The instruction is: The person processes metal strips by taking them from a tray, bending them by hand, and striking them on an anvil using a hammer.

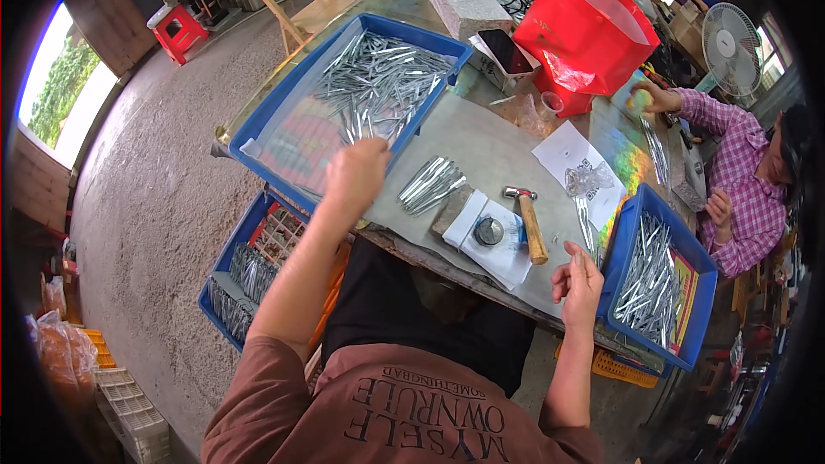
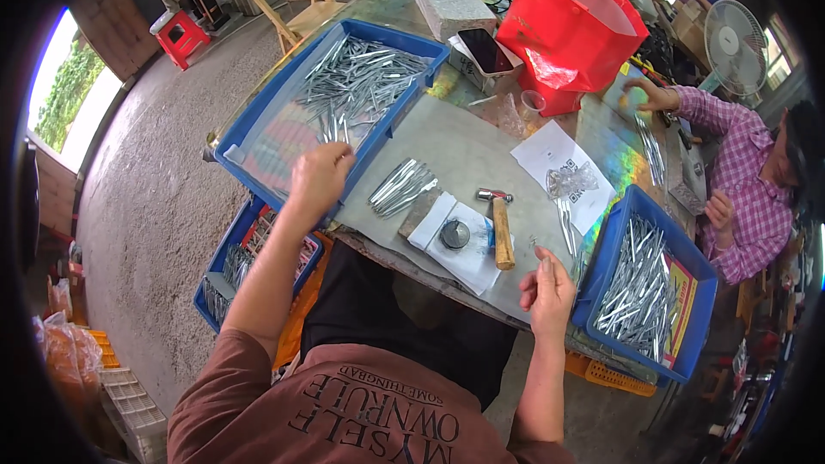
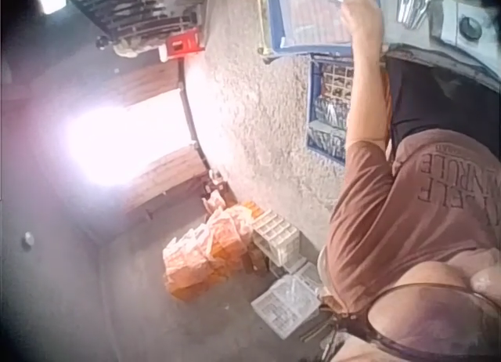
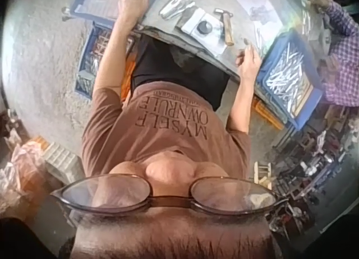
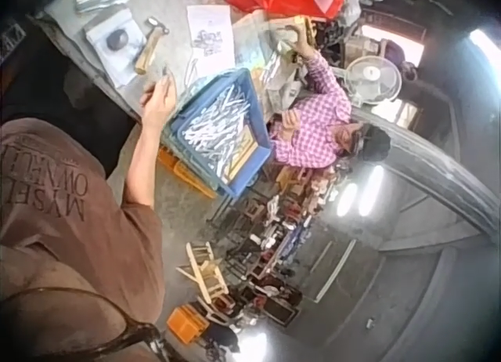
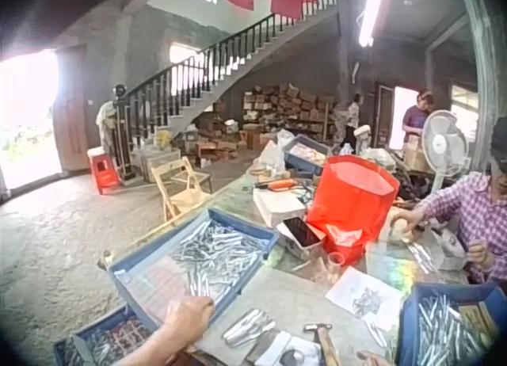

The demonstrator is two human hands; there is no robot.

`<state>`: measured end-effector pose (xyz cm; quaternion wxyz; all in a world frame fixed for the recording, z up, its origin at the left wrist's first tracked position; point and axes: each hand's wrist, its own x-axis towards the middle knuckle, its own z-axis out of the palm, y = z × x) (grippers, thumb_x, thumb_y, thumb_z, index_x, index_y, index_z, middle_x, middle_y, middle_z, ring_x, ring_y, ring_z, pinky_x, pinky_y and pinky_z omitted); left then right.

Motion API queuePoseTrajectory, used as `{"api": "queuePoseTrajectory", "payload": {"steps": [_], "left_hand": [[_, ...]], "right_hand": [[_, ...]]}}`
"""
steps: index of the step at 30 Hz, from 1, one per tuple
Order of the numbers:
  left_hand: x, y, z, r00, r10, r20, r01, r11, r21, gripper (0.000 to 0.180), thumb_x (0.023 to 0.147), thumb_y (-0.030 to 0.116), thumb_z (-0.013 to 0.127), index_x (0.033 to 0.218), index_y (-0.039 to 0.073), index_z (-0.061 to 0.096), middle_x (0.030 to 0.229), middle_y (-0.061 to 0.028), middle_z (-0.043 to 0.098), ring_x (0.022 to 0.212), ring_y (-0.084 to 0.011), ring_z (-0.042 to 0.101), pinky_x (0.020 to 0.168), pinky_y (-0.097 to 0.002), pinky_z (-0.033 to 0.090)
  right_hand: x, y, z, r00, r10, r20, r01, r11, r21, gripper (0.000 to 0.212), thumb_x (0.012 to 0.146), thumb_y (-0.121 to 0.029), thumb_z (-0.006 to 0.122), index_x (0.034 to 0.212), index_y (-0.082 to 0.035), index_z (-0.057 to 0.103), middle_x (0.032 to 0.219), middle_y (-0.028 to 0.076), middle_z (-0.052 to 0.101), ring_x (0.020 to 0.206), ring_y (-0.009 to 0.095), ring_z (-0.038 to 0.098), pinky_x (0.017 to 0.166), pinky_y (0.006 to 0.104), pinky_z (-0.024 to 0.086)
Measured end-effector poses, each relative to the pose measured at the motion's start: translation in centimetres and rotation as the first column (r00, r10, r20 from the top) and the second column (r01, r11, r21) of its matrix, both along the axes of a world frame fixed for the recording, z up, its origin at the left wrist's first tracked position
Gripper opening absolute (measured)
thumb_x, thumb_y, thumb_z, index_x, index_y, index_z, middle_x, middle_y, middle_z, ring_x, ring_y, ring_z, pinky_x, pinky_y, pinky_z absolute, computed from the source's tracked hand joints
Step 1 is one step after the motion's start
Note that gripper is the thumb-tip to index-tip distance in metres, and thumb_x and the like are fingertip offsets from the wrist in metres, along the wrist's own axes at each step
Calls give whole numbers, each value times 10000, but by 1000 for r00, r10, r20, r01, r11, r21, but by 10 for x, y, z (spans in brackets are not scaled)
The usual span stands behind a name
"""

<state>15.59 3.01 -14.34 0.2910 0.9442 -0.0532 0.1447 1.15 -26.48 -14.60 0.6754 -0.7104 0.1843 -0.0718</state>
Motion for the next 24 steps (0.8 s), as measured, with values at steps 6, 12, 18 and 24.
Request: {"api": "queuePoseTrajectory", "payload": {"steps": [6, 12, 18, 24], "left_hand": [[52, 52, -23, 901, 137, -412, 4, 946, 323, 294, 680, 268, 573, 836, 20, 601, 877, -184, 585, 832, -320, 566, 697, -394, 457], [65, 49, -35, 817, 206, -539, -75, 964, 255, 394, 585, 252, 623, 848, -40, 591, 906, -203, 580, 843, -311, 575, 717, -379, 465], [74, 57, -54, 788, 169, -592, -97, 984, 153, 294, 546, 135, 572, 756, -70, 595, 827, -248, 577, 799, -326, 583, 694, -379, 465], [66, 65, -63, 921, 91, -379, -33, 987, 157, 167, 512, 157, 594, 557, -4, 586, 564, -163, 568, 521, -251, 570, 539, -326, 461]], "right_hand": [[-7, 3, -5, 998, -13, 63, 11, 999, 33, 345, 871, -271, 398, 995, 30, 511, 536, 38, 464, 354, 55, 357, 328, 174, 266], [-8, 9, -7, 998, 4, 65, -7, 999, 33, 332, 867, -253, 408, 990, 39, 506, 539, 40, 465, 350, 60, 357, 325, 178, 268], [-11, 16, -7, 997, 1, 73, -6, 998, 70, 322, 862, -236, 420, 989, 49, 501, 542, 45, 468, 350, 66, 362, 324, 181, 272], [-19, 13, -9, 998, 4, 69, -9, 997, 82, 315, 856, -226, 432, 988, 53, 499, 544, 47, 469, 353, 72, 367, 325, 184, 277]]}}
